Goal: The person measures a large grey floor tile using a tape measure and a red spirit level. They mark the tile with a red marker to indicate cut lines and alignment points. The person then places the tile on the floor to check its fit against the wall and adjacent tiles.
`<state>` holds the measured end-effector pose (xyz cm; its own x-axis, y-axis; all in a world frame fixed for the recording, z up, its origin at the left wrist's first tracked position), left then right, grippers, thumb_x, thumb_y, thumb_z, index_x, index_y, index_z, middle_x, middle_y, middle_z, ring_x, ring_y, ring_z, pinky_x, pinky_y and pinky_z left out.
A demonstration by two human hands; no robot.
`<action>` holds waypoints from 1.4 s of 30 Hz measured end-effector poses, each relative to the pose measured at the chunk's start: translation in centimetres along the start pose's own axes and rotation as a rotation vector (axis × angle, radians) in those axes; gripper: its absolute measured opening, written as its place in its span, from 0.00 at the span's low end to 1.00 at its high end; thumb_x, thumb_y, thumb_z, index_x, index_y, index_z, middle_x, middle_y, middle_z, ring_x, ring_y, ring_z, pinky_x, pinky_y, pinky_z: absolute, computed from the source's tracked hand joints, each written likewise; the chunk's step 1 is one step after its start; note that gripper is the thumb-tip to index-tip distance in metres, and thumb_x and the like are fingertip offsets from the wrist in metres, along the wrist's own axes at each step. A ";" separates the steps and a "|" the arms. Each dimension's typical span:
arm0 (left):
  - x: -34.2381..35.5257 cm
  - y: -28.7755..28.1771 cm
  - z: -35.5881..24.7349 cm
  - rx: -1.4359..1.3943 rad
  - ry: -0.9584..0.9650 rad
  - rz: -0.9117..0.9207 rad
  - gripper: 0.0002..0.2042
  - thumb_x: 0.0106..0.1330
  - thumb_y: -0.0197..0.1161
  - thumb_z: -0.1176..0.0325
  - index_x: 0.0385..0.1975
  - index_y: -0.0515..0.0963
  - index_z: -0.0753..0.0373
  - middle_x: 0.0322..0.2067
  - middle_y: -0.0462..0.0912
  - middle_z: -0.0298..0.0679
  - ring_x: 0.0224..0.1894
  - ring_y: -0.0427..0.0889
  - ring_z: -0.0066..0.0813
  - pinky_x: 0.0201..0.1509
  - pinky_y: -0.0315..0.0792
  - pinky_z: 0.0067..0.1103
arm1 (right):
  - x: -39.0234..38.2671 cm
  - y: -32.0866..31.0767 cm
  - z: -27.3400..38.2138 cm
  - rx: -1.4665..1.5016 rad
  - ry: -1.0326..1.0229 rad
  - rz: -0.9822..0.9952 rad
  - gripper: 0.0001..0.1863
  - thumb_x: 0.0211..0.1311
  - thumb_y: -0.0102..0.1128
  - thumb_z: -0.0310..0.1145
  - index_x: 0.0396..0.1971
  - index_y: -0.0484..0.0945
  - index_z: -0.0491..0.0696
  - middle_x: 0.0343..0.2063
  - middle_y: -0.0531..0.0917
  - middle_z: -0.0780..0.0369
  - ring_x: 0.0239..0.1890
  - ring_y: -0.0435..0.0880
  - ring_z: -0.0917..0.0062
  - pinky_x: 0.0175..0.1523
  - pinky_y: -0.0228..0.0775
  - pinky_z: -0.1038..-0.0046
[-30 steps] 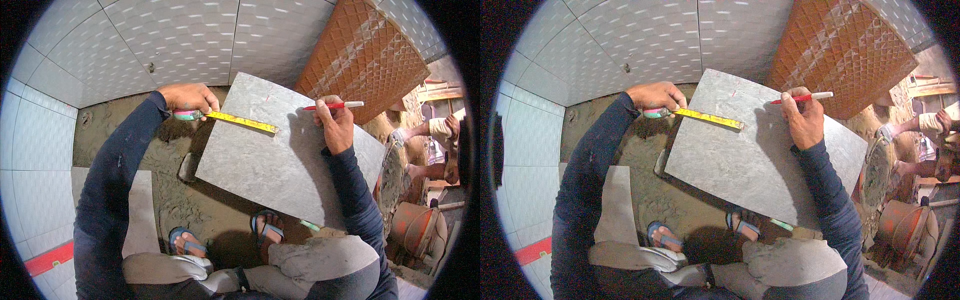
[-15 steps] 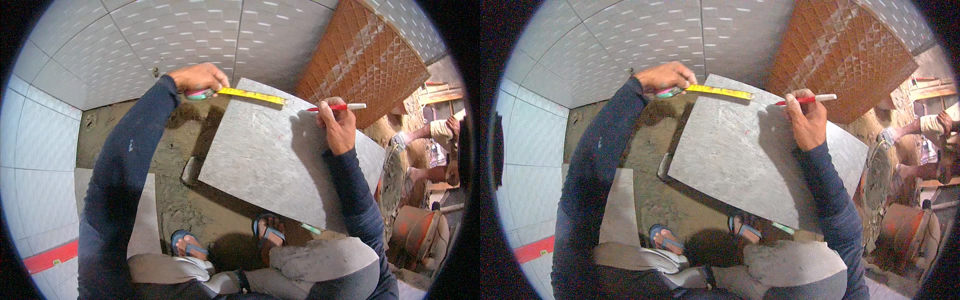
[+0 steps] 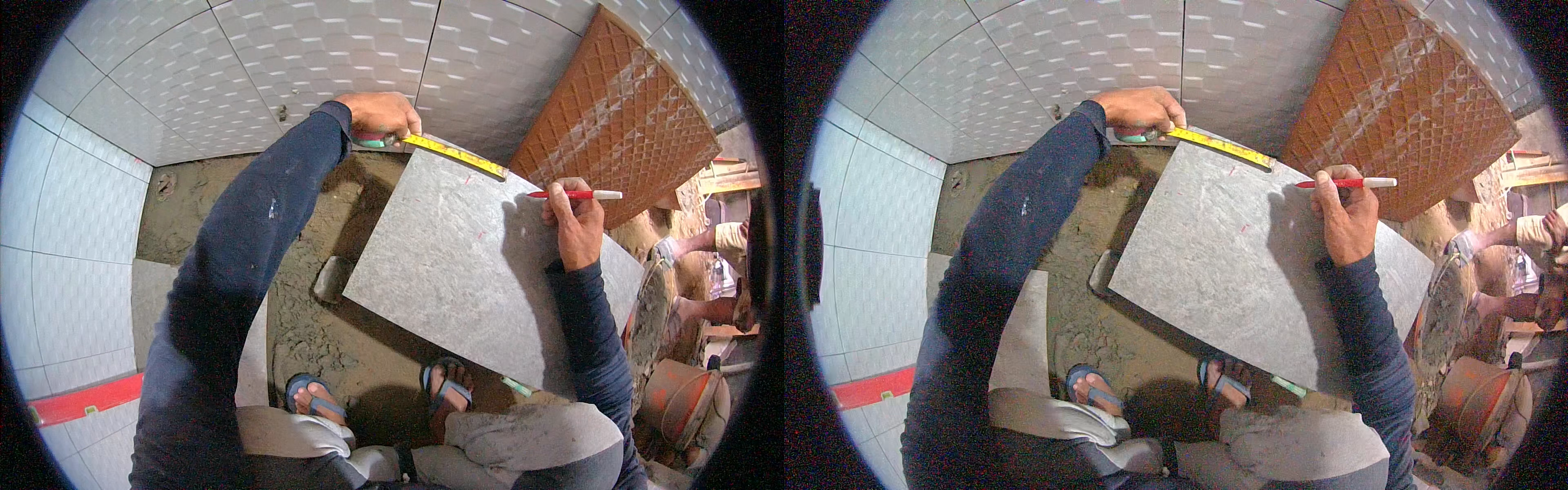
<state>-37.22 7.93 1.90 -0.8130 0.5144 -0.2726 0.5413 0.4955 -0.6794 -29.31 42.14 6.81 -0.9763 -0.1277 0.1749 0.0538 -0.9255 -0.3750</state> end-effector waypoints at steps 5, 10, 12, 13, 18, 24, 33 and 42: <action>0.8 0.2 0.1 0.008 -0.045 0.045 0.14 0.54 0.62 0.70 0.40 0.86 0.62 0.31 0.85 0.35 0.37 0.80 0.28 0.44 0.72 0.30 | 0.7 0.1 0.6 -0.032 -0.010 0.017 0.14 0.72 0.61 0.39 0.34 0.79 0.43 0.22 0.77 0.68 0.24 0.72 0.86 0.31 0.63 0.79; 0.1 0.1 0.4 0.024 -0.034 0.017 0.13 0.53 0.62 0.72 0.39 0.86 0.62 0.31 0.85 0.35 0.38 0.80 0.27 0.44 0.71 0.29 | 1.7 1.8 0.1 -0.003 -0.038 0.057 0.15 0.72 0.60 0.40 0.35 0.80 0.42 0.22 0.77 0.68 0.25 0.73 0.85 0.32 0.64 0.79; -0.1 0.2 0.3 0.035 -0.087 0.014 0.13 0.53 0.62 0.72 0.39 0.86 0.63 0.31 0.85 0.34 0.37 0.80 0.27 0.43 0.72 0.29 | 2.0 2.0 0.2 -0.044 -0.045 0.067 0.15 0.72 0.60 0.40 0.35 0.80 0.41 0.21 0.77 0.68 0.25 0.74 0.85 0.32 0.65 0.79; 0.1 0.2 -0.1 0.038 -0.106 0.014 0.13 0.53 0.62 0.72 0.39 0.86 0.63 0.30 0.85 0.34 0.36 0.80 0.27 0.43 0.72 0.29 | 2.2 1.8 0.3 -0.056 -0.047 0.065 0.15 0.72 0.60 0.40 0.35 0.80 0.42 0.21 0.77 0.68 0.25 0.74 0.85 0.32 0.65 0.79; 0.3 -0.1 0.2 0.036 0.016 0.037 0.13 0.53 0.61 0.73 0.38 0.85 0.65 0.28 0.85 0.34 0.33 0.79 0.27 0.41 0.72 0.27 | 3.6 1.8 0.3 -0.095 -0.077 0.060 0.13 0.71 0.60 0.38 0.33 0.81 0.43 0.22 0.78 0.68 0.25 0.75 0.83 0.33 0.66 0.77; -0.7 0.0 -1.5 -0.029 -0.042 0.019 0.11 0.53 0.60 0.72 0.34 0.85 0.65 0.24 0.81 0.32 0.30 0.76 0.24 0.37 0.68 0.27 | 4.0 1.9 0.2 -0.244 -0.104 0.067 0.15 0.69 0.63 0.41 0.31 0.82 0.44 0.21 0.79 0.64 0.25 0.76 0.80 0.33 0.68 0.71; 0.6 0.3 0.5 -0.002 -0.046 0.026 0.11 0.53 0.61 0.72 0.34 0.85 0.66 0.30 0.84 0.37 0.35 0.79 0.29 0.44 0.72 0.27 | 4.0 2.5 0.0 -0.290 -0.133 0.100 0.16 0.68 0.63 0.42 0.32 0.83 0.42 0.22 0.81 0.57 0.27 0.80 0.74 0.38 0.71 0.68; 0.0 0.1 -0.9 -0.006 -0.003 0.035 0.12 0.54 0.60 0.71 0.36 0.84 0.67 0.30 0.84 0.37 0.34 0.79 0.28 0.42 0.72 0.27 | 4.1 2.9 -0.1 -0.312 -0.113 0.099 0.16 0.67 0.63 0.42 0.31 0.83 0.42 0.23 0.82 0.55 0.29 0.82 0.68 0.40 0.72 0.66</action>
<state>-37.00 8.58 2.48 -0.7939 0.5298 -0.2984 0.5711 0.4812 -0.6651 -33.15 38.95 6.34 -0.9391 -0.2667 0.2168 0.0637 -0.7549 -0.6527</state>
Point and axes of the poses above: each hand's wrist, its own x-axis towards the middle knuckle, its own y-axis out of the palm, z = x × y, the point moved 4 cm from there along x, towards the middle knuckle
